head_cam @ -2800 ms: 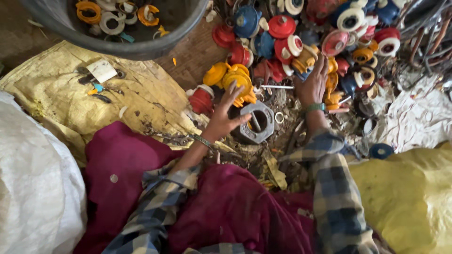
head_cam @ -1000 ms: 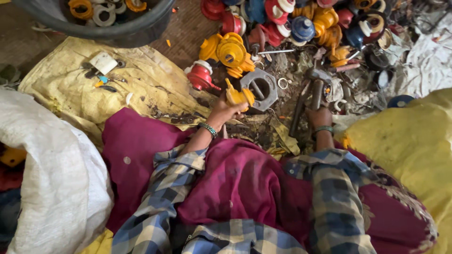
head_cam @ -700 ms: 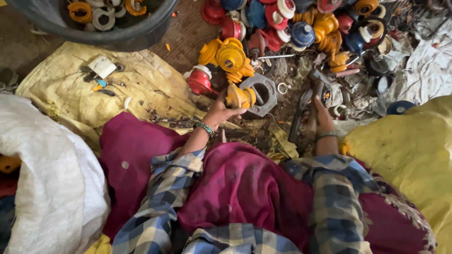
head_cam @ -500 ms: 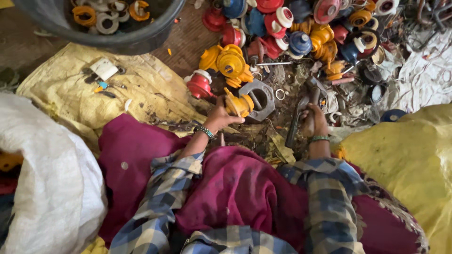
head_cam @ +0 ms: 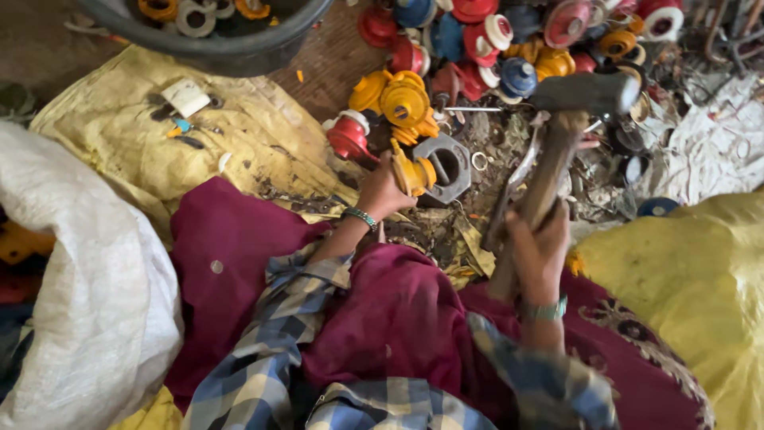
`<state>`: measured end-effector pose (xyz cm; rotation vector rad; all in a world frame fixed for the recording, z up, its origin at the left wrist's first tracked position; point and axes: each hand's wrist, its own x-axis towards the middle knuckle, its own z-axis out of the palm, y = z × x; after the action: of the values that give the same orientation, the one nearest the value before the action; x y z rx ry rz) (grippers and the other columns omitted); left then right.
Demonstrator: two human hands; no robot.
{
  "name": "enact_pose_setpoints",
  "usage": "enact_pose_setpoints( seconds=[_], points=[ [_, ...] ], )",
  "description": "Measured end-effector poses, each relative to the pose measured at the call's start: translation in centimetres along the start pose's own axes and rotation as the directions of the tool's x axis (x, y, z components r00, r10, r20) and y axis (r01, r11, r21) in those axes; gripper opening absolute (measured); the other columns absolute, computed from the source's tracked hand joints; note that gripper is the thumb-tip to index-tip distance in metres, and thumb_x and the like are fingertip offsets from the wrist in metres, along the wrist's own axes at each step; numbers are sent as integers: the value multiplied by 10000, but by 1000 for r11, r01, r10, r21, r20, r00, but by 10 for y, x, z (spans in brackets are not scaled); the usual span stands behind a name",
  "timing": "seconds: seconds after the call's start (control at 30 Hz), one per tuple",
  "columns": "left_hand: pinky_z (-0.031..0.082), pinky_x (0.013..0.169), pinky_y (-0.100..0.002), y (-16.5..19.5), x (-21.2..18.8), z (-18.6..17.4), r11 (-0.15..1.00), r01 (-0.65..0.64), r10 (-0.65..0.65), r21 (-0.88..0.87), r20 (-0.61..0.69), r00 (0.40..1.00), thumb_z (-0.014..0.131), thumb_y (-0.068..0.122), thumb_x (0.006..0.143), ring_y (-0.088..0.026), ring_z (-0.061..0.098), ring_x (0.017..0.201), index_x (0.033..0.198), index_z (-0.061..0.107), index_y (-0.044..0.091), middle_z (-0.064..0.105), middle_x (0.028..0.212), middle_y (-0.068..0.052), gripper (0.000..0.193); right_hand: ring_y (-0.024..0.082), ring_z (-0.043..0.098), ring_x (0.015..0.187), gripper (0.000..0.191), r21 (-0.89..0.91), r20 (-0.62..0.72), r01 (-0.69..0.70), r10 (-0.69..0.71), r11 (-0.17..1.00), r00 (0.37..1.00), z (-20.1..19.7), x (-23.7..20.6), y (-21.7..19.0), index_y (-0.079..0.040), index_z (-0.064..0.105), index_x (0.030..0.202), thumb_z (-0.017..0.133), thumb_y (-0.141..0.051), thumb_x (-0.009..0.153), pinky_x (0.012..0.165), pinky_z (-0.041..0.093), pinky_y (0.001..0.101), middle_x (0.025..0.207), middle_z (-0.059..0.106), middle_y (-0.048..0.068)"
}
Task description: The person sits on the floor and uses a hammer to strike colorful plastic components placed in a metal jig, breaking them apart. The person handles the parts one at a time, striking them repeatedly until they separate, then sets the pieces aside.
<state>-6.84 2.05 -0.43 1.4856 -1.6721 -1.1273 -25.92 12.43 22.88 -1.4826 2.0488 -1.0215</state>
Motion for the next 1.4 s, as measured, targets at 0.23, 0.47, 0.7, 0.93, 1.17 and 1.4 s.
enact_pose_setpoints(
  seconds=[0.23,0.47,0.7,0.93,1.17,1.4],
  points=[
    [579,750,-531,11,3,-4,994,59,-64,94,48,997,897,369,523,-436,717,857,1346,325,31,735,938,-220,1058,253,726,667,458,-216,169,-74,112,974,979,30,-53,37,25,466,1207,740,-113,868,535,618,359,928,725,218],
    [576,764,-519,23,1,-16,995,34,-37,97,29,999,878,418,557,-421,726,868,1270,377,-11,749,919,-212,971,219,707,592,431,-169,178,-8,39,986,983,48,-57,53,-5,524,1192,744,-165,858,487,601,331,839,734,194],
    [596,725,-491,26,6,-14,984,106,-112,143,35,993,880,454,552,-394,746,811,1173,415,-7,743,854,-214,902,205,729,696,501,122,-239,267,-233,956,943,-22,-53,-1,23,397,1314,752,-117,991,604,613,335,976,692,208],
    [589,749,-500,16,13,-7,988,118,-123,100,49,991,903,478,520,-414,734,839,1174,429,-16,738,867,-232,946,262,642,524,368,-935,186,201,-78,291,979,26,-42,55,-75,497,946,767,-324,923,480,528,414,662,638,92],
    [573,714,-514,16,20,-6,1000,0,3,18,-134,991,960,552,461,-435,718,837,1239,471,-29,723,963,-240,1087,312,740,672,427,-291,95,57,-30,955,995,44,-48,59,-12,506,1171,737,-218,877,558,585,437,825,709,202],
    [594,753,-481,-3,16,-21,983,118,-111,142,-58,992,925,498,492,-399,741,854,1232,460,-20,746,920,-212,1016,214,695,768,487,147,-326,418,-355,897,876,-23,-48,-59,-17,333,1441,633,0,1058,681,633,309,1018,628,185]
  ],
)
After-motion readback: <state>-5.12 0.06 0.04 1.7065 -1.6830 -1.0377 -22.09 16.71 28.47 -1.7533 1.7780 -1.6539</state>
